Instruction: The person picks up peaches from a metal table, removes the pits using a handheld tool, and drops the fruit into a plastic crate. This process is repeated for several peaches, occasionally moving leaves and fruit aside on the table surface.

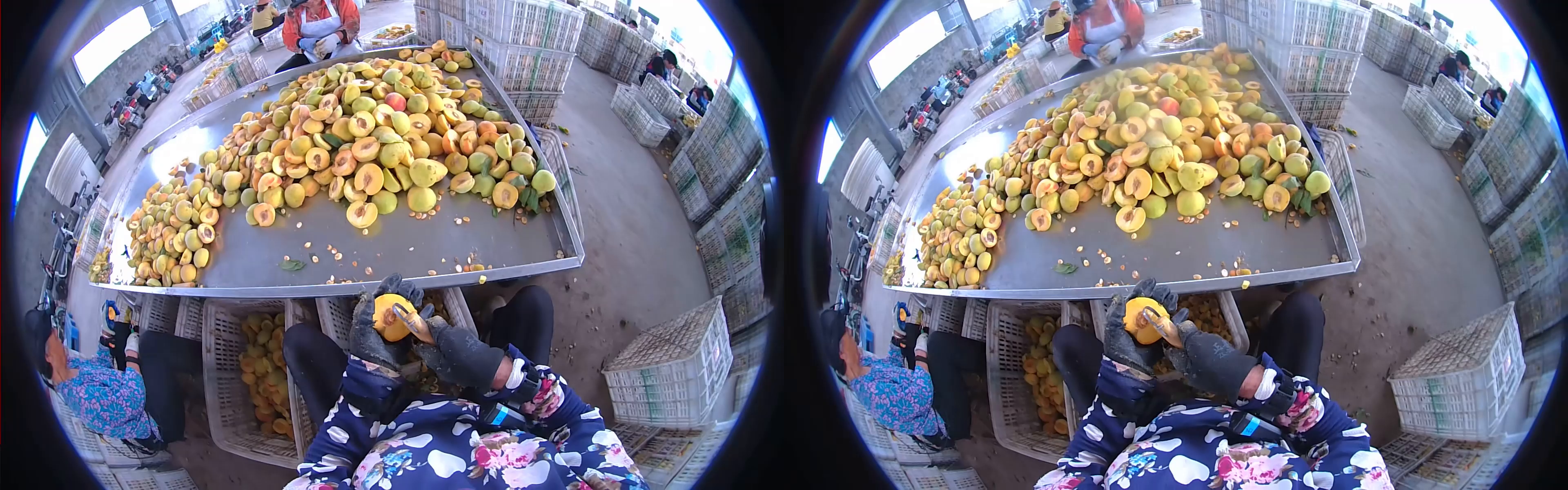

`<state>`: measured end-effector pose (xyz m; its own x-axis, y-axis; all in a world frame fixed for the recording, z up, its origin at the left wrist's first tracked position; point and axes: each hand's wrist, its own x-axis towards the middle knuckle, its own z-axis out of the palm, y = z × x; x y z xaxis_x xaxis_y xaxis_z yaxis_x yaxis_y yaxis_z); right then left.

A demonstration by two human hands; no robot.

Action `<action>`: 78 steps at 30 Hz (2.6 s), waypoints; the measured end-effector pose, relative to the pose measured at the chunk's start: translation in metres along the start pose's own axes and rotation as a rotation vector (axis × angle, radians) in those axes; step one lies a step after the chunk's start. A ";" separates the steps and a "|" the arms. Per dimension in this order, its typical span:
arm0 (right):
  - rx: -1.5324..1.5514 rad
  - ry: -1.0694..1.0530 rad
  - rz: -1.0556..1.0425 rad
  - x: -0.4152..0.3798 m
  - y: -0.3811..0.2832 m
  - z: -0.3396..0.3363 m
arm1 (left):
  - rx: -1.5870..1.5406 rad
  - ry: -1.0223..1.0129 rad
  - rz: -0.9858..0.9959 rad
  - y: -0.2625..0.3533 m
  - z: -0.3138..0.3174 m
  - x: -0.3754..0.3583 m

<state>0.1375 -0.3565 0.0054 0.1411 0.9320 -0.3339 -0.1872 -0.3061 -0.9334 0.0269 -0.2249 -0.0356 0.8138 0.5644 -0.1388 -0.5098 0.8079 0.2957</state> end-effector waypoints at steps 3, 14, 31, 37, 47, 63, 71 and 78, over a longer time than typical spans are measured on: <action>-0.766 0.137 -0.478 -0.002 0.007 0.006 | -0.004 -0.064 0.010 -0.002 -0.028 0.004; -0.859 0.069 -0.402 0.005 0.009 0.021 | 0.308 0.069 0.200 -0.025 -0.066 0.019; -0.328 -0.204 -0.044 -0.002 -0.010 0.012 | 0.415 0.029 -0.052 -0.005 -0.026 0.001; 0.662 -0.448 0.286 0.003 0.003 0.014 | 0.277 -0.017 0.063 -0.019 -0.022 0.003; 0.698 -0.469 0.209 -0.011 0.007 0.004 | 0.192 0.056 0.028 -0.013 -0.039 0.006; -0.553 -0.176 0.173 0.029 0.089 -0.019 | 2.231 0.616 0.182 0.182 0.011 0.033; -0.604 -0.179 0.151 0.030 0.078 -0.027 | 2.399 0.725 0.262 0.098 -0.016 0.221; 0.159 -0.169 0.143 0.033 0.100 -0.032 | 1.489 0.283 -0.026 0.100 0.001 0.187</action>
<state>0.1549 -0.3626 -0.1030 -0.0592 0.9047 -0.4220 -0.3455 -0.4152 -0.8416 0.1285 -0.0387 -0.0314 0.6509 0.7060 -0.2792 0.3827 0.0125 0.9238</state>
